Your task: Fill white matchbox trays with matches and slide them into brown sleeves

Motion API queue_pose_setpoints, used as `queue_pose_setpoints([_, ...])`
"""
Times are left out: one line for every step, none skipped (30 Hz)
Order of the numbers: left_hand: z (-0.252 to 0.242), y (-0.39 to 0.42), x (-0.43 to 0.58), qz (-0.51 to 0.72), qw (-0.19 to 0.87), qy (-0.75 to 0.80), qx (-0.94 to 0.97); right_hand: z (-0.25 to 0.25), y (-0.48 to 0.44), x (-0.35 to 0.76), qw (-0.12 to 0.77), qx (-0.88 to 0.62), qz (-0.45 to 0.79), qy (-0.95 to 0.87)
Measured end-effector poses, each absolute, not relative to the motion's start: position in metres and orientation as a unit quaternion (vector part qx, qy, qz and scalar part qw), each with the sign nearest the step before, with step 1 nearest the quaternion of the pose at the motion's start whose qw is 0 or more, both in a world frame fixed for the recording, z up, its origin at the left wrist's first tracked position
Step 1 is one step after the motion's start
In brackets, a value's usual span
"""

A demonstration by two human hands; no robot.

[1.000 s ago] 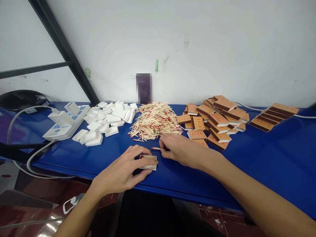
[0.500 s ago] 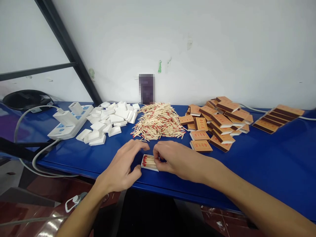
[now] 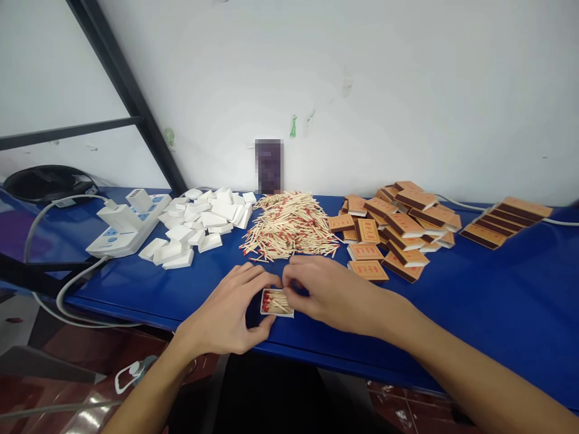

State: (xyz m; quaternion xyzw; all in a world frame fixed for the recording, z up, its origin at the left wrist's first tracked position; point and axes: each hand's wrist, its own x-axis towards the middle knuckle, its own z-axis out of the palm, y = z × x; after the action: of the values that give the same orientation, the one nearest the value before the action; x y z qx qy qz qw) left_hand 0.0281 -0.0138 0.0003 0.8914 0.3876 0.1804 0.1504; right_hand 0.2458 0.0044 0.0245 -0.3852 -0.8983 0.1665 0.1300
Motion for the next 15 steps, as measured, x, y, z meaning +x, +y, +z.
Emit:
queue_pose_setpoints([0.000, -0.014, 0.028, 0.181, 0.154, 0.386, 0.891, 0.023, 0.008, 0.248, 0.152, -0.388, 0.137, -0.899])
queue_pose_setpoints([0.000, -0.014, 0.027, 0.182, 0.159, 0.384, 0.891, 0.022, 0.012, 0.250, 0.174, -0.395, 0.105, -0.896])
queue_pose_setpoints([0.000, -0.014, 0.027, 0.183, 0.163, 0.383, 0.891, 0.020, 0.016, 0.252, 0.195, -0.402, 0.082, -0.891])
queue_pose_setpoints([0.000, -0.014, 0.027, 0.185, 0.167, 0.380, 0.891, 0.018, 0.020, 0.254, 0.211, -0.413, 0.066, -0.884])
queue_pose_setpoints([0.000, -0.014, 0.026, 0.185, 0.169, 0.377, 0.892, 0.016, 0.024, 0.256, 0.221, -0.422, 0.054, -0.877])
queue_pose_setpoints([0.000, -0.014, 0.026, 0.185, 0.170, 0.373, 0.893, 0.013, 0.027, 0.257, 0.225, -0.430, 0.048, -0.873])
queue_pose_setpoints([-0.001, -0.013, 0.025, 0.185, 0.170, 0.369, 0.895, 0.010, 0.029, 0.257, 0.225, -0.437, 0.041, -0.870])
queue_pose_setpoints([-0.001, -0.013, 0.025, 0.184, 0.170, 0.366, 0.896, 0.007, 0.031, 0.257, 0.225, -0.441, 0.034, -0.868])
queue_pose_setpoints([-0.001, -0.013, 0.025, 0.184, 0.168, 0.365, 0.897, 0.003, 0.033, 0.257, 0.226, -0.442, 0.027, -0.867])
queue_pose_setpoints([-0.002, -0.013, 0.025, 0.183, 0.168, 0.365, 0.897, -0.001, 0.034, 0.256, 0.228, -0.444, 0.022, -0.866])
queue_pose_setpoints([-0.002, -0.013, 0.025, 0.182, 0.167, 0.366, 0.897, -0.004, 0.035, 0.255, 0.229, -0.446, 0.018, -0.865])
queue_pose_setpoints([-0.002, -0.013, 0.026, 0.182, 0.166, 0.367, 0.897, -0.008, 0.036, 0.254, 0.230, -0.449, 0.016, -0.863])
queue_pose_setpoints([-0.003, -0.013, 0.026, 0.182, 0.166, 0.367, 0.897, -0.011, 0.037, 0.252, 0.232, -0.449, 0.016, -0.863])
queue_pose_setpoints([-0.003, -0.013, 0.026, 0.182, 0.166, 0.367, 0.897, -0.014, 0.038, 0.250, 0.235, -0.446, 0.016, -0.863])
queue_pose_setpoints([-0.003, -0.014, 0.026, 0.182, 0.166, 0.366, 0.897, -0.016, 0.039, 0.249, 0.238, -0.442, 0.015, -0.865])
